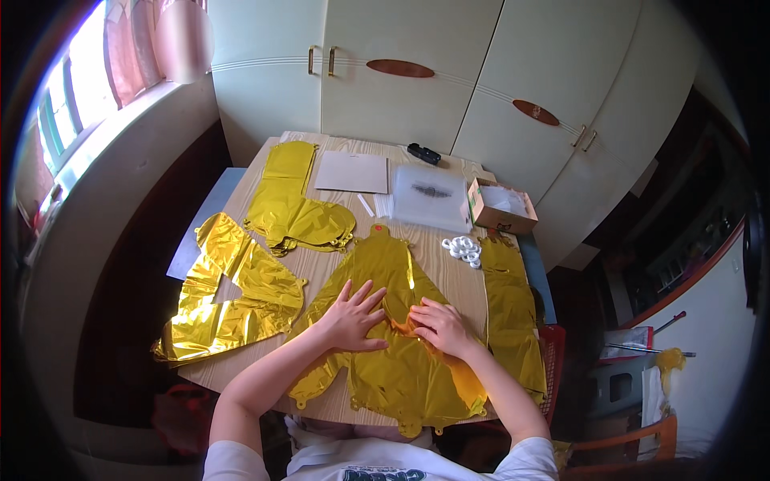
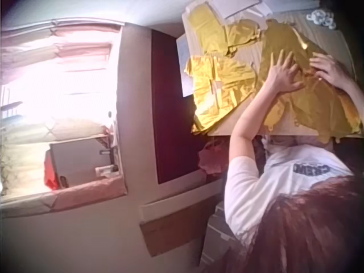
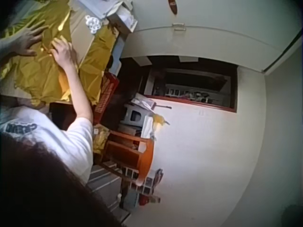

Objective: Folding and smoothing out large gold foil pieces on a table.

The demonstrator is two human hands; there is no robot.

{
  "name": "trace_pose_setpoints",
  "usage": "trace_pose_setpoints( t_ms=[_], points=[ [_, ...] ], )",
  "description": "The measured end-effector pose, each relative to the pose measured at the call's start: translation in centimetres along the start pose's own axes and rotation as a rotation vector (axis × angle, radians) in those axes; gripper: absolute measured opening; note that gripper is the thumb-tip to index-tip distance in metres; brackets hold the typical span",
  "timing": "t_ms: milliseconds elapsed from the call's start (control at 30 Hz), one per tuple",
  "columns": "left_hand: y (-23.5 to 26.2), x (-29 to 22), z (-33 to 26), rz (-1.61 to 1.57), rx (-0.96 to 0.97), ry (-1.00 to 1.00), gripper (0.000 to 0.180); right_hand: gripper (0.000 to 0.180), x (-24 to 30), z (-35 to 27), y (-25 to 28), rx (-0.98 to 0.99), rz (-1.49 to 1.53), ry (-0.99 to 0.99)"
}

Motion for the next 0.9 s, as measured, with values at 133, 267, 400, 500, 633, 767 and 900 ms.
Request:
trace_pose_setpoints(
  t_ms=[133, 267, 400, 500, 633, 767, 900],
  points=[
    [0.1, 0.0, -0.1, 0.009, 0.020, 0.002, 0.077, 0.054, -1.2, 0.9, -0.4, 0.139, -0.007, -0.089],
    [0.1, 0.1, 0.0, 0.005, 0.026, 0.003, 0.077, 0.078, -2.4, 2.0, -0.7, 0.242, 0.006, -0.160],
    [-0.1, 0.0, 0.1, 0.036, 0.098, -0.006, 0.082, 0.097, -3.3, 2.6, -0.8, 0.310, -0.027, -0.191],
    [-0.2, 0.0, 0.1, 0.046, 0.109, -0.004, 0.082, 0.107, -3.4, 3.0, -1.0, 0.370, -0.113, -0.205],
    [-0.3, -0.1, 0.1, 0.025, 0.076, -0.005, 0.082, 0.116, -3.6, 3.0, -1.5, 0.383, -0.175, -0.172],
    [-0.1, 0.0, 0.1, 0.016, 0.046, -0.001, 0.079, 0.119, -3.4, 2.9, -1.5, 0.405, -0.180, -0.181],
    [0.2, 0.5, 0.1, -0.007, 0.041, 0.032, 0.070, 0.120, -3.3, 2.9, -1.5, 0.413, -0.187, -0.201]
  ],
)
Point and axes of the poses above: each hand's wrist, its own z-axis towards the middle knuckle, its own y-axis out of the back of the hand, x = y × z, the point moved 9 cm from there along z, towards the middle knuckle, and after that the axes turned 14 degrees about z, right-handed, at the moved point
